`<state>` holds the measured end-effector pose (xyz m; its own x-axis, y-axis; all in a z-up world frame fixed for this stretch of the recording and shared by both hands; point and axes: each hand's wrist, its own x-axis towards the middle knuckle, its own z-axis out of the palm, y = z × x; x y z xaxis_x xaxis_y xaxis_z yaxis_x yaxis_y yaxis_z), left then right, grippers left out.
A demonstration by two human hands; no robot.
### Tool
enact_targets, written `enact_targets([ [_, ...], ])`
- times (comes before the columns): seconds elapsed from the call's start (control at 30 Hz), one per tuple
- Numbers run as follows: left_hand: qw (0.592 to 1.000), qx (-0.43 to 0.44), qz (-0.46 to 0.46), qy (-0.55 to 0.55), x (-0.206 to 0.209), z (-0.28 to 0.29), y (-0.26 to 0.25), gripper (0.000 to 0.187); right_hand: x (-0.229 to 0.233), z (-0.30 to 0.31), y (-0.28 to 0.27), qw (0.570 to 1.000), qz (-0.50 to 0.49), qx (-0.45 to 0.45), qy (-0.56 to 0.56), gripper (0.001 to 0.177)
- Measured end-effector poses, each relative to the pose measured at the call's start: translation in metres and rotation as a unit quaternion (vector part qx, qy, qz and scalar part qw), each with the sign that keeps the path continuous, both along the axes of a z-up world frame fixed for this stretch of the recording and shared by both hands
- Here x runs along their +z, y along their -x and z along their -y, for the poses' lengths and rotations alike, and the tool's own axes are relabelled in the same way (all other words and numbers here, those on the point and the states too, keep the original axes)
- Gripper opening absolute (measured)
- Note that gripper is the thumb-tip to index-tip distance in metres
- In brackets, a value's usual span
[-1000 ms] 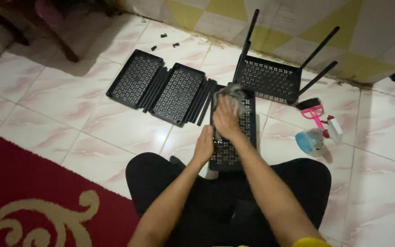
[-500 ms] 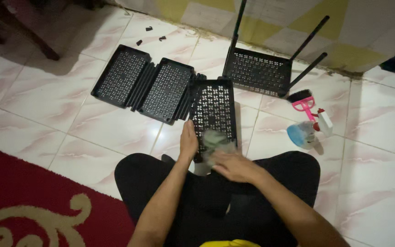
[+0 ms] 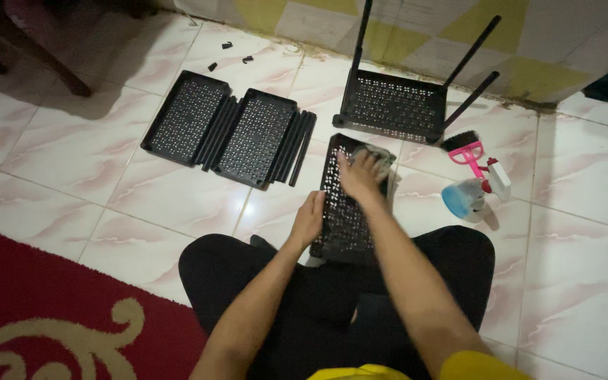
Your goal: The person sits on the floor and assembles a small black plastic stand by inserting legs into a perforated tray. They wipe the tray and legs with a cloth during the process and place the assembled unit on the floor.
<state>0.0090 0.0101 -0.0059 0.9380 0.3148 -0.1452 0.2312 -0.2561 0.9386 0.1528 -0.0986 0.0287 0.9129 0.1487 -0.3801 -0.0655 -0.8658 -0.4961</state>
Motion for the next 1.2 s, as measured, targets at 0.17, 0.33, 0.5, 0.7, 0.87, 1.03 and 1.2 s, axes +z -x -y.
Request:
enact_targets([
  [0.17, 0.995, 0.016, 0.099, 0.012, -0.024, -0.019, -0.009, 0.049, -0.012, -0.052, 0.008, 0.972, 0.111, 0.129, -0.164, 0.08],
  [0.33, 0.977, 0.016, 0.179, 0.119, -0.041, -0.029, -0.006, 0.053, 0.016, -0.019, 0.074, 0.905, 0.1, 0.396, -0.116, 0.062],
  [0.5, 0.981, 0.075, 0.09, 0.154, -0.035, -0.023, -0.015, 0.057, 0.05, 0.06, 0.144, 0.89, 0.017, 0.427, -0.157, 0.073],
  [0.7, 0.991, 0.054, 0.076, 0.093, -0.034, -0.014, -0.015, 0.056, 0.035, 0.079, 0.082, 0.906, 0.176, 0.381, 0.05, 0.09],
  [0.87, 0.993, 0.032, 0.109, 0.017, -0.027, -0.012, -0.011, 0.051, 0.041, 0.014, 0.027, 0.931, 0.272, 0.225, 0.095, 0.069],
  [1.03, 0.99, 0.081, 0.116, 0.029, -0.02, -0.022, -0.004, 0.05, 0.046, -0.027, 0.063, 0.945, 0.217, 0.244, -0.013, 0.071],
  [1.2, 0.986, 0.135, 0.079, 0.054, -0.03, -0.027, -0.014, 0.053, 0.037, 0.036, 0.14, 0.895, 0.073, 0.437, 0.06, 0.06],
])
